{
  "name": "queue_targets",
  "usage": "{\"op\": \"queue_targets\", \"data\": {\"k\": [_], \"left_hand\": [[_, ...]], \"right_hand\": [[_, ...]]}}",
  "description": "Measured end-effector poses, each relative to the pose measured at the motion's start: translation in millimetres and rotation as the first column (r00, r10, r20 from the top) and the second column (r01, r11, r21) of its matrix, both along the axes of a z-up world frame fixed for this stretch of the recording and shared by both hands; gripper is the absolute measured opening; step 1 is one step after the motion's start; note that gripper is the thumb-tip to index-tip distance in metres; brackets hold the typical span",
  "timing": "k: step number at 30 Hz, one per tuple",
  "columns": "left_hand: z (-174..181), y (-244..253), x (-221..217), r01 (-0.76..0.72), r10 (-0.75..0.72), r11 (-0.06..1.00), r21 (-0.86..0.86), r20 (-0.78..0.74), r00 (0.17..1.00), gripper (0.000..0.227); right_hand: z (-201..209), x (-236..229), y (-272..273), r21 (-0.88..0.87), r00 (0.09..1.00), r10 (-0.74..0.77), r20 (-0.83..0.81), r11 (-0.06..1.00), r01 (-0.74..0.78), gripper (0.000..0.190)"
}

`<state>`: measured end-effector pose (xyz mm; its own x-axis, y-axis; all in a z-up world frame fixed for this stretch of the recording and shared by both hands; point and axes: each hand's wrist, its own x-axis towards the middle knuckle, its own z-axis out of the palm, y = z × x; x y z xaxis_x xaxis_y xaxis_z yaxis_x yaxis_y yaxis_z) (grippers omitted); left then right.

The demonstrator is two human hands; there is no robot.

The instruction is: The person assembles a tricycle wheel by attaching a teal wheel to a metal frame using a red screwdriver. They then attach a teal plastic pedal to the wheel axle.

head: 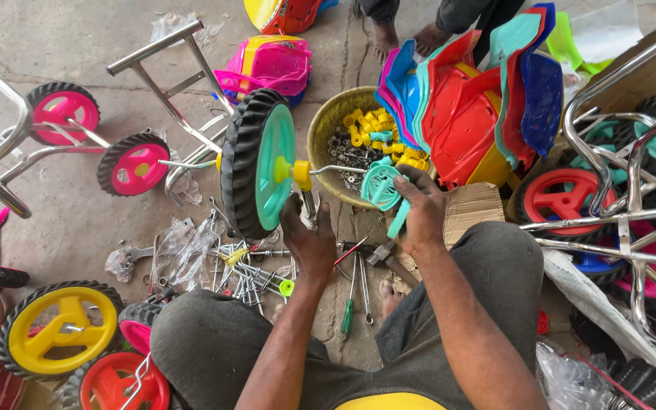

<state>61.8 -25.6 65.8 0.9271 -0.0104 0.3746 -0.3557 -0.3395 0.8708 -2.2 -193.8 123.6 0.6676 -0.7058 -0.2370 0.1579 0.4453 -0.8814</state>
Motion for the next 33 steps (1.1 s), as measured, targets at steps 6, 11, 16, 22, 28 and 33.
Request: {"op": "queue_targets", "data": {"k": [6, 11, 16, 22, 28, 33], "left_hand": [[2, -7, 26, 0.222, -0.206, 0.957, -0.188, 0.099, 0.973, 0.057], [-20, -5, 58, 0.298, -0.299, 0.952, -0.076, -0.008, 0.954, 0.032], [-30, 45, 61, 0.379, -0.377, 0.922, 0.072, -0.048, 0.925, 0.029], [-7, 86, 49, 0.365, -0.339, 0.92, 0.145, -0.177, 0.924, 0.028], [39, 98, 13, 0.231, -0.214, 0.892, 0.389, -0.086, 0.973, 0.038], [54, 93, -24, 0.284, -0.193, 0.955, 0.087, -0.547, 0.814, 0.037]], "right_hand": [[-8, 21, 6, 0.069, 0.983, 0.179, 0.046, 0.981, -0.182, 0.034], [4, 28, 8, -0.06, 0.95, 0.273, -0.152, 0.957, -0.285, 0.03], [34, 14, 4, -0.244, 0.623, 0.538, -0.567, 0.613, -0.751, 0.036], [35, 23, 16, -0.219, 0.529, 0.659, -0.534, 0.497, -0.84, 0.04], [19, 15, 12, -0.012, 0.892, 0.453, -0.016, 0.892, -0.453, 0.037], [-5, -3, 21, 0.105, 0.914, 0.406, -0.003, 0.909, -0.403, 0.033]]}}
